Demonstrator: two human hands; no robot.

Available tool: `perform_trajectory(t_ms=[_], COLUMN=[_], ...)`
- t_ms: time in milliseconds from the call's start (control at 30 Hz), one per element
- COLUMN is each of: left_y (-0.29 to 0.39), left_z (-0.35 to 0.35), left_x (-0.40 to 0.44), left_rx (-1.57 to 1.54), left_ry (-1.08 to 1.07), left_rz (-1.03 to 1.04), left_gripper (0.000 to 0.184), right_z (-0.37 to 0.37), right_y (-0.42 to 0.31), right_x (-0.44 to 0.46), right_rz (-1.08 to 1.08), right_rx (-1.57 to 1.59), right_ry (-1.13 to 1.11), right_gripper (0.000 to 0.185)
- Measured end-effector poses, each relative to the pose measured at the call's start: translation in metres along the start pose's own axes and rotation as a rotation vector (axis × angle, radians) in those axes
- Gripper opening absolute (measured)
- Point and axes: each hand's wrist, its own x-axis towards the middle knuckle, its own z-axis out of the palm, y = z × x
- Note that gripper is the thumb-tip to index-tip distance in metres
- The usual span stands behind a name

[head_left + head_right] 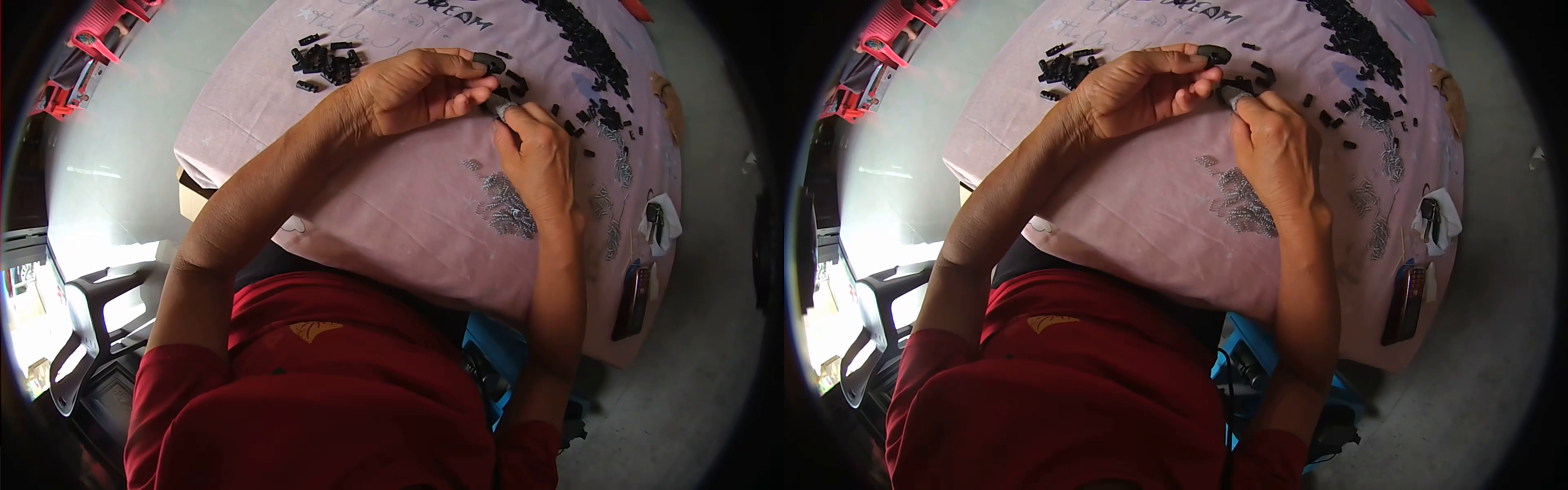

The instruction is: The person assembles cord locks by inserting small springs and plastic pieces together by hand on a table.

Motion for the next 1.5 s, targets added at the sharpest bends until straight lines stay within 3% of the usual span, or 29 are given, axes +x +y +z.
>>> perform_trajectory(t_ms=[100, 233, 333, 500, 800, 1500], left_y=[-0.001, -0.003, -0.006, -0.008, -0.011, -0.013], left_z=[0.001, 0.003, 0.003, 0.003, 0.004, 0.006], left_x=[0.0, 0.0, 0.001, 0.001, 0.002, -0.001], left_rx=[-0.022, 0.023, 0.036, 0.029, 0.014, -0.01], left_ry=[-0.036, -0.033, -0.035, -0.076, -0.084, -0.134], left_rz=[-0.034, -0.058, -0.079, -0.125, -0.125, -0.143], left_gripper=[0.012, 0.016, 0.017, 0.015, 0.014, 0.016], right_z=[-0.002, -0.011, -0.022, -0.02, -0.021, -0.014], right_y=[0.001, 0.004, -0.004, -0.004, -0.011, -0.016], right_x=[-0.001, 0.003, 0.004, 0.005, 0.006, 0.004], right_rz=[0.062, 0.357, 0.524, 0.602, 0.582, 0.382], right_rx=[0.005, 0.645, 0.945, 1.191, 1.237, 0.996], right_ry=[0.037, 0.122, 0.126, 0.151, 0.235, 0.314], right_gripper=[0.013, 0.016, 0.018, 0.017, 0.019, 0.019])
